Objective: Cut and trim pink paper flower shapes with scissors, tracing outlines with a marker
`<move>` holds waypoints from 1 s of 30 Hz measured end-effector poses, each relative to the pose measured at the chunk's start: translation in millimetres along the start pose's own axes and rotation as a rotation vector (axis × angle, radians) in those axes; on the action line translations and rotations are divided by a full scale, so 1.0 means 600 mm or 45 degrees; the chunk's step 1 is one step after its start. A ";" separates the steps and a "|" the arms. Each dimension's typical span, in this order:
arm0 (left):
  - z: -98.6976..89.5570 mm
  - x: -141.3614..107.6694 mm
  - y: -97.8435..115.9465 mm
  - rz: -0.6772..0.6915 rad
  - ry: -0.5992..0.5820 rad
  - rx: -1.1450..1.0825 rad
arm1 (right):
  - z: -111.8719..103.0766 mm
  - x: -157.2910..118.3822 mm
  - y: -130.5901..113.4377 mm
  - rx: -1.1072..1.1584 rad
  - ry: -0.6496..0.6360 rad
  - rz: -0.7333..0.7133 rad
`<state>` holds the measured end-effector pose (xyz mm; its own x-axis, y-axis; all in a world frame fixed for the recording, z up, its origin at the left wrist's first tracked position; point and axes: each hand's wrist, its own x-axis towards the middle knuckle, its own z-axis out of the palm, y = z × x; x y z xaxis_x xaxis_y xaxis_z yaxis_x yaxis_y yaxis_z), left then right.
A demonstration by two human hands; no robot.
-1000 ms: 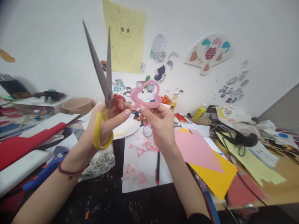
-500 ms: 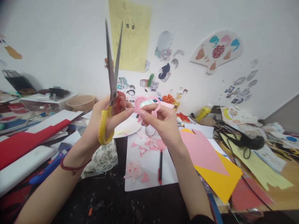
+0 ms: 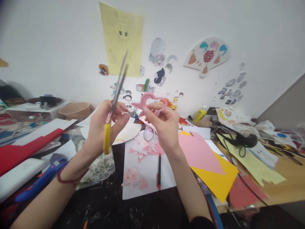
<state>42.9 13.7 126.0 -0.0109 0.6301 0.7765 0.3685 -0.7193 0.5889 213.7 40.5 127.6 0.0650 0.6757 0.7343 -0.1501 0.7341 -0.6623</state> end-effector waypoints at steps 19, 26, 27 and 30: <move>-0.020 0.013 0.006 -0.149 -0.069 -0.253 | -0.017 0.006 -0.013 -0.039 -0.345 0.191; -0.027 0.012 -0.013 0.010 -0.126 0.074 | -0.021 0.002 -0.015 -0.309 -0.370 0.148; -0.027 0.011 -0.015 0.016 -0.138 0.096 | -0.020 0.001 -0.014 -0.328 -0.370 0.116; -0.027 0.011 -0.014 0.023 -0.174 0.118 | -0.016 0.000 -0.011 -0.354 -0.354 0.033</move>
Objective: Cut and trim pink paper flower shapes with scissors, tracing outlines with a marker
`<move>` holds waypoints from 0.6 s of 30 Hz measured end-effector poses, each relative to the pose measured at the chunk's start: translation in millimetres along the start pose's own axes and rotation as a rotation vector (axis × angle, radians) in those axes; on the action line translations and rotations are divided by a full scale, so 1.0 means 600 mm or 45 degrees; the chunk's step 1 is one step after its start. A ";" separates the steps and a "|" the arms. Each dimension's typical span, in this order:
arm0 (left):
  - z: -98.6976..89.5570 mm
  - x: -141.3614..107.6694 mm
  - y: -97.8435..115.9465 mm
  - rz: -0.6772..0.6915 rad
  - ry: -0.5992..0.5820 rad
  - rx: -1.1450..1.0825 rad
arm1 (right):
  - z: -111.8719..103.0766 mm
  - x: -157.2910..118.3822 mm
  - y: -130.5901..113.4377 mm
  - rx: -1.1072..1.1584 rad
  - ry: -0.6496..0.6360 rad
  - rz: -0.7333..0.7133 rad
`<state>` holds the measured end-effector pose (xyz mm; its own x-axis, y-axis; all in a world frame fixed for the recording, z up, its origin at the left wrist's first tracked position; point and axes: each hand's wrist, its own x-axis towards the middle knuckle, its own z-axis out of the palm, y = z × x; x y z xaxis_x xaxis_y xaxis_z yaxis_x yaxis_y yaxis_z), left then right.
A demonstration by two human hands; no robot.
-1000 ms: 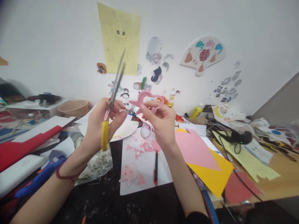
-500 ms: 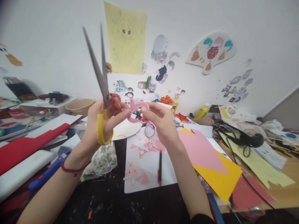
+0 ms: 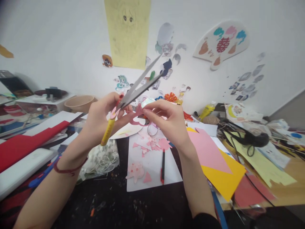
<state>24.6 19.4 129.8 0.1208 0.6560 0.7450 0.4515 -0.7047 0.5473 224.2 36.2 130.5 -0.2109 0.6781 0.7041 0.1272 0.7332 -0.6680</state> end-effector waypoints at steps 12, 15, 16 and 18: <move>-0.003 0.002 0.008 0.038 0.099 0.137 | -0.009 0.001 -0.004 -0.067 -0.145 0.109; -0.004 0.005 0.013 0.096 0.196 0.306 | -0.009 0.005 0.002 0.057 0.053 0.111; -0.004 0.006 0.015 0.087 0.181 0.343 | -0.010 0.007 0.005 0.093 0.141 0.099; -0.004 0.006 0.020 0.038 0.102 0.387 | -0.015 0.012 0.010 0.146 0.311 0.066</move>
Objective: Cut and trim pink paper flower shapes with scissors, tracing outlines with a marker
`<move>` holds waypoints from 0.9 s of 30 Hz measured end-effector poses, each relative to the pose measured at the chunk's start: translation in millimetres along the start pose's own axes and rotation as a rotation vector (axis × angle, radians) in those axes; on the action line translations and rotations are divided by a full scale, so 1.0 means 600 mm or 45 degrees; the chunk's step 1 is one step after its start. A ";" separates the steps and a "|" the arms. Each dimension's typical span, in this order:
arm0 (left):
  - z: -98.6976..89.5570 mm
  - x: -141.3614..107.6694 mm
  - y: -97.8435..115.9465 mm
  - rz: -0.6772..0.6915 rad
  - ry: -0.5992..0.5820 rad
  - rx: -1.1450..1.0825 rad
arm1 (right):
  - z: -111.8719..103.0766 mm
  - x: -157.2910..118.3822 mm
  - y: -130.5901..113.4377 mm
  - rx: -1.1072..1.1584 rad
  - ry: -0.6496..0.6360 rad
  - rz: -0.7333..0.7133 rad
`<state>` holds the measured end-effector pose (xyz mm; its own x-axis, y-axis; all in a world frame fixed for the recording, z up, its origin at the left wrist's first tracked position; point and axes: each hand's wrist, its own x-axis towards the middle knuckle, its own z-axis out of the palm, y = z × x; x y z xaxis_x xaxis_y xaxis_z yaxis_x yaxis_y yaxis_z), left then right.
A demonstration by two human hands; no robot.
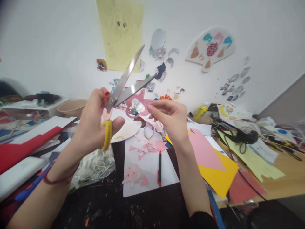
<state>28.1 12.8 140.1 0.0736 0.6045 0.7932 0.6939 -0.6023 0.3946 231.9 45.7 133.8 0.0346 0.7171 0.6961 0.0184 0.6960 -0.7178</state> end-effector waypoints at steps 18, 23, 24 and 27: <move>0.025 -0.010 -0.002 -0.060 -0.356 0.215 | -0.027 0.004 -0.018 0.210 0.274 -0.177; 0.021 -0.010 -0.003 -0.027 -0.367 0.180 | -0.025 0.003 -0.021 0.120 0.323 -0.200; 0.019 -0.011 -0.003 -0.019 -0.369 0.175 | -0.025 0.002 -0.022 0.096 0.330 -0.197; 0.016 -0.011 -0.003 0.000 -0.379 0.194 | -0.025 0.002 -0.021 0.071 0.356 -0.216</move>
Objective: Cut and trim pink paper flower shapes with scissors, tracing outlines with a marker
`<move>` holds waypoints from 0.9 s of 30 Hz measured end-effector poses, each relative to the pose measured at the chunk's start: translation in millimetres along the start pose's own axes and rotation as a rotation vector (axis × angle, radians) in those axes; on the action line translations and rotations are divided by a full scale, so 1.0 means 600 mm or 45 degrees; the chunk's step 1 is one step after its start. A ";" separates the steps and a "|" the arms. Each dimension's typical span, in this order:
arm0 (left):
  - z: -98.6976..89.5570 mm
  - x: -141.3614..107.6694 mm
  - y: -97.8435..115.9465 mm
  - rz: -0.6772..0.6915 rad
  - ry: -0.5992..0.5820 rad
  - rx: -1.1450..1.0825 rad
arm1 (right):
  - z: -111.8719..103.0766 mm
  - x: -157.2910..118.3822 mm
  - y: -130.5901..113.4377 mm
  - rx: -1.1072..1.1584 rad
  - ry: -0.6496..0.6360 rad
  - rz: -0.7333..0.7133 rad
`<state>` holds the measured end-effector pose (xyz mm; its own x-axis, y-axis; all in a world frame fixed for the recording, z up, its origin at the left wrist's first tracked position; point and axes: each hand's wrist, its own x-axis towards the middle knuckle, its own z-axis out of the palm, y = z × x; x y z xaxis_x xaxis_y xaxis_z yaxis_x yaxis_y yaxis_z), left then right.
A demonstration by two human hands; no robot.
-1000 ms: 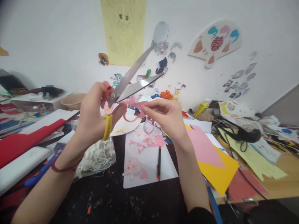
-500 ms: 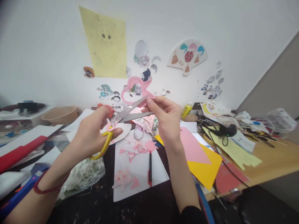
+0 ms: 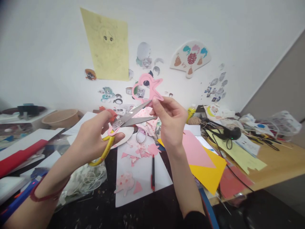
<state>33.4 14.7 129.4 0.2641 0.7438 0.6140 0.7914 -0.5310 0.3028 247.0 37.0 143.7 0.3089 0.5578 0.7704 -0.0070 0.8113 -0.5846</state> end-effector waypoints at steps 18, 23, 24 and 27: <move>0.004 -0.001 0.007 -0.031 0.001 0.026 | -0.009 0.006 0.002 -0.040 -0.134 0.045; 0.005 0.000 0.005 -0.023 0.018 -0.013 | -0.008 0.006 0.003 0.024 -0.200 0.069; 0.004 0.000 0.005 -0.020 0.026 -0.015 | -0.007 0.005 0.002 0.025 -0.213 0.082; 0.000 0.001 0.006 -0.023 0.040 -0.014 | -0.004 0.004 -0.001 0.019 -0.235 0.116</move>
<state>36.5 13.6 131.0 0.2321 0.7401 0.6312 0.7895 -0.5223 0.3222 250.2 37.1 145.3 0.1268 0.6504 0.7489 -0.0412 0.7578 -0.6511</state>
